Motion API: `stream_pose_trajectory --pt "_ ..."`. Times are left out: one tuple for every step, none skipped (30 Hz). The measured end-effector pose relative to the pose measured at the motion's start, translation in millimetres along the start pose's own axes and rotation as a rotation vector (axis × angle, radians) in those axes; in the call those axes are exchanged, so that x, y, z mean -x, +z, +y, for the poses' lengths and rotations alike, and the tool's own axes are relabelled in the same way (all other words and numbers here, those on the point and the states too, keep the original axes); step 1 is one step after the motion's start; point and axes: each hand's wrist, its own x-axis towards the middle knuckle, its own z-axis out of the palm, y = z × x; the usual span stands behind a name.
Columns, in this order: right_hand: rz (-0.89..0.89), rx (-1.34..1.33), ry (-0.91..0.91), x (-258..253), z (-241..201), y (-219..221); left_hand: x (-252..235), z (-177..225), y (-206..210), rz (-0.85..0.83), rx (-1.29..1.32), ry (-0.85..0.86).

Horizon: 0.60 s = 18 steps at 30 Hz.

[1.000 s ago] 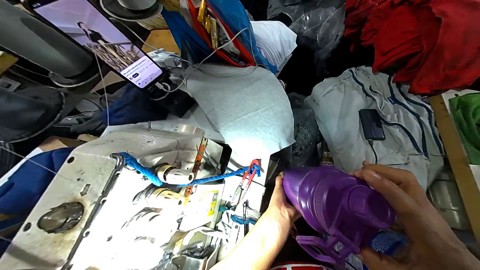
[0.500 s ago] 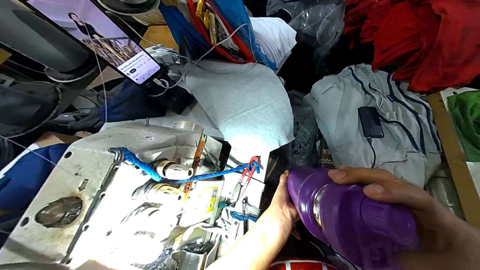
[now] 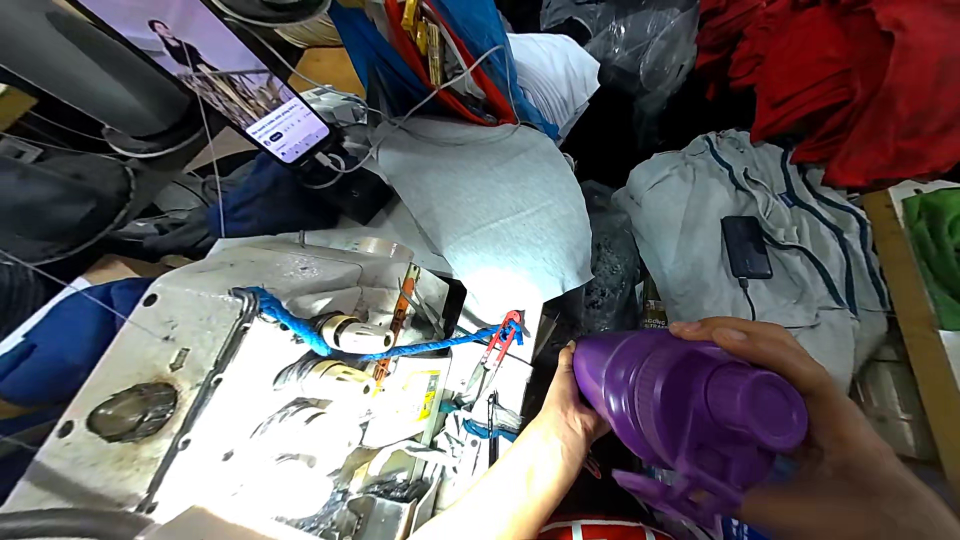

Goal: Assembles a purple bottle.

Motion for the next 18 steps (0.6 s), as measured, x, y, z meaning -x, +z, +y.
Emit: stream_pose_trajectory --pt "0.103 0.029 0.018 1.9 -2.4 11.0 -6.3 1.4 -2.5 0.003 0.001 0.010" --pt "0.209 0.059 0.048 3.7 -5.3 23.3 -13.0 3.8 -7.2 -0.009 -0.016 0.018" --pt "0.306 0.086 0.090 5.2 -8.7 35.1 -17.6 6.5 -10.9 -0.018 -0.047 0.023" --pt "0.385 0.104 0.126 5.9 -11.5 45.0 -19.0 8.7 -12.4 -0.033 -0.063 0.028" --pt "0.437 0.118 0.149 6.4 -13.0 52.3 -15.9 10.3 -11.1 -0.051 -0.056 0.038" --pt "0.451 0.116 0.148 7.0 -12.8 55.8 -7.5 10.5 -7.2 -0.069 -0.040 0.054" --pt "0.410 0.097 0.136 7.3 -11.5 53.6 5.4 9.3 -0.9 -0.082 -0.021 0.074" --pt "0.318 0.066 0.113 6.5 -9.8 45.7 21.0 7.3 4.8 -0.096 -0.016 0.099" --pt "0.194 0.039 0.083 3.9 -7.5 33.1 33.3 5.5 8.1 -0.124 -0.030 0.118" --pt "0.068 0.037 0.052 -0.6 -5.7 18.7 39.5 5.5 5.7 -0.199 -0.061 0.121" --pt "-0.027 0.058 0.023 -6.6 -5.4 5.7 33.8 7.3 5.2 -0.215 -0.041 0.097" --pt "-0.083 0.075 -0.015 -13.0 -5.9 -3.5 30.1 8.8 5.5 -0.232 -0.040 0.083" --pt "-0.112 0.071 -0.054 -19.3 -7.1 -8.7 28.8 9.0 5.0 -0.256 -0.058 0.089" --pt "-0.127 0.033 -0.082 -25.3 -8.2 -10.7 27.7 9.3 -1.3 -0.331 -0.095 0.110" --pt "-0.136 -0.021 -0.093 -30.2 -8.7 -10.4 25.0 10.1 -12.7 -0.463 -0.149 0.150" --pt "-0.135 -0.073 -0.096 -33.8 -8.9 -9.0 23.1 11.4 -23.9 -0.610 -0.248 0.228" --pt "-0.112 -0.089 -0.094 -35.5 -9.9 -7.0 12.6 14.8 -35.8 -0.731 -0.315 0.282" --pt "-0.062 -0.063 -0.086 -35.3 -12.3 -4.1 -9.5 18.8 -47.7 -0.780 -0.281 0.258"
